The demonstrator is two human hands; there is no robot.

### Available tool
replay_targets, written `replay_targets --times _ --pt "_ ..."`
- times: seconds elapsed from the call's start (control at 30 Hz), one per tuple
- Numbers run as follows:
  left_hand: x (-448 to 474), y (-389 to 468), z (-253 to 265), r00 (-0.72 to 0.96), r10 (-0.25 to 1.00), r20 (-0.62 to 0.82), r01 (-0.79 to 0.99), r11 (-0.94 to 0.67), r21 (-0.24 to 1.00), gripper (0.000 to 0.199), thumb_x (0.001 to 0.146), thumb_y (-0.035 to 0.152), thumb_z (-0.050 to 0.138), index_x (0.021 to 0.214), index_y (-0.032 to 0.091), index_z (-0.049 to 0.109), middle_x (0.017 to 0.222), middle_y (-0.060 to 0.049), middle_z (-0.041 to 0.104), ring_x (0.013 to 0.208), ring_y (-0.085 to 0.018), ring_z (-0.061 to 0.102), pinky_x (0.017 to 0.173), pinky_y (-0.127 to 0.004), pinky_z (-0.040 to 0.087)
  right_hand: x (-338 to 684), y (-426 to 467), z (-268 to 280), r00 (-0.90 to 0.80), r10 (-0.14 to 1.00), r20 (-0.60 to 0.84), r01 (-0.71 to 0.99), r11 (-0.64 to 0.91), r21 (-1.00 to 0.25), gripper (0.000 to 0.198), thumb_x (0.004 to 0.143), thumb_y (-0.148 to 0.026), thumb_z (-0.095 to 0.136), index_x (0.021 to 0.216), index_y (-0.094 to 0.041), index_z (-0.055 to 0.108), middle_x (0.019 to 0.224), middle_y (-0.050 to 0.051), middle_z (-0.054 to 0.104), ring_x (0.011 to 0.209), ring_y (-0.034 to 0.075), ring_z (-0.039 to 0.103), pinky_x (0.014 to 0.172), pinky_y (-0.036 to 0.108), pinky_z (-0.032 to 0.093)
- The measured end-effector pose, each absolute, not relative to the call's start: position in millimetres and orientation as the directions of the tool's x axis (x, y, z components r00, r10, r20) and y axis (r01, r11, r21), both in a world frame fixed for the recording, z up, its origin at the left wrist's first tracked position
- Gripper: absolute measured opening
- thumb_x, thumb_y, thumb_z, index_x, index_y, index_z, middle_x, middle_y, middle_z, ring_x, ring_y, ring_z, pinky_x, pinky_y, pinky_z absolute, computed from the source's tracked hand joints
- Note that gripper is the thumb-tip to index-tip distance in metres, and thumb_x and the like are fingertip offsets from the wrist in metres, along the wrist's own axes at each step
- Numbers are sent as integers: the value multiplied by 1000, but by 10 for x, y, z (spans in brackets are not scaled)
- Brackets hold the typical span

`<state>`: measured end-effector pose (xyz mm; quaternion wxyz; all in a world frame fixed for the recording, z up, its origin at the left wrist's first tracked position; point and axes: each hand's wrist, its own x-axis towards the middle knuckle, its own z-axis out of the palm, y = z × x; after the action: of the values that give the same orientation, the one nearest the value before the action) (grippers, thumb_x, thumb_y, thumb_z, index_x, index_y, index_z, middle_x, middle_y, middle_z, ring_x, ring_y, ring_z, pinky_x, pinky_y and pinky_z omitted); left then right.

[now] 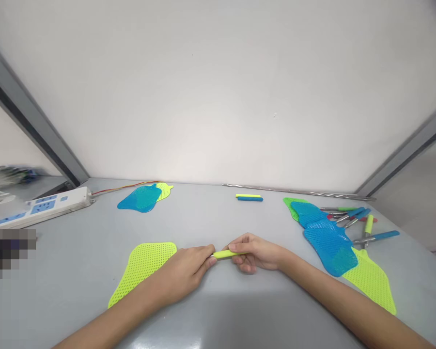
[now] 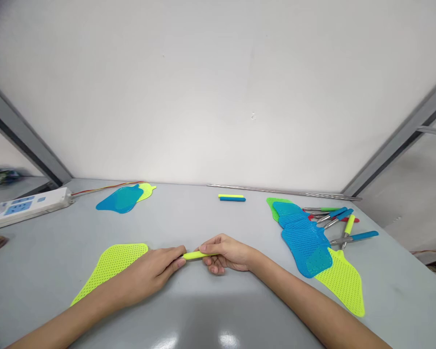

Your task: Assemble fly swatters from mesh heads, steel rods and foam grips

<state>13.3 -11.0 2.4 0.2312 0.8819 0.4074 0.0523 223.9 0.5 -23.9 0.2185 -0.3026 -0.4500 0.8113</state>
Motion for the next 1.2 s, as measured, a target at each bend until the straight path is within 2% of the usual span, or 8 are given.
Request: replay_targets --times 1.2 --pt "149 -106 18 642 754 -137 712 -521 470 34 87 42 19 74 22 44 67 2 52 60 -15 50 54 -23 32 2280 58 -220 -770 559 -307 -83 -565 -821 19 75 -29 53 82 -11 54 62 0 45 47 7 47 39 19 27"
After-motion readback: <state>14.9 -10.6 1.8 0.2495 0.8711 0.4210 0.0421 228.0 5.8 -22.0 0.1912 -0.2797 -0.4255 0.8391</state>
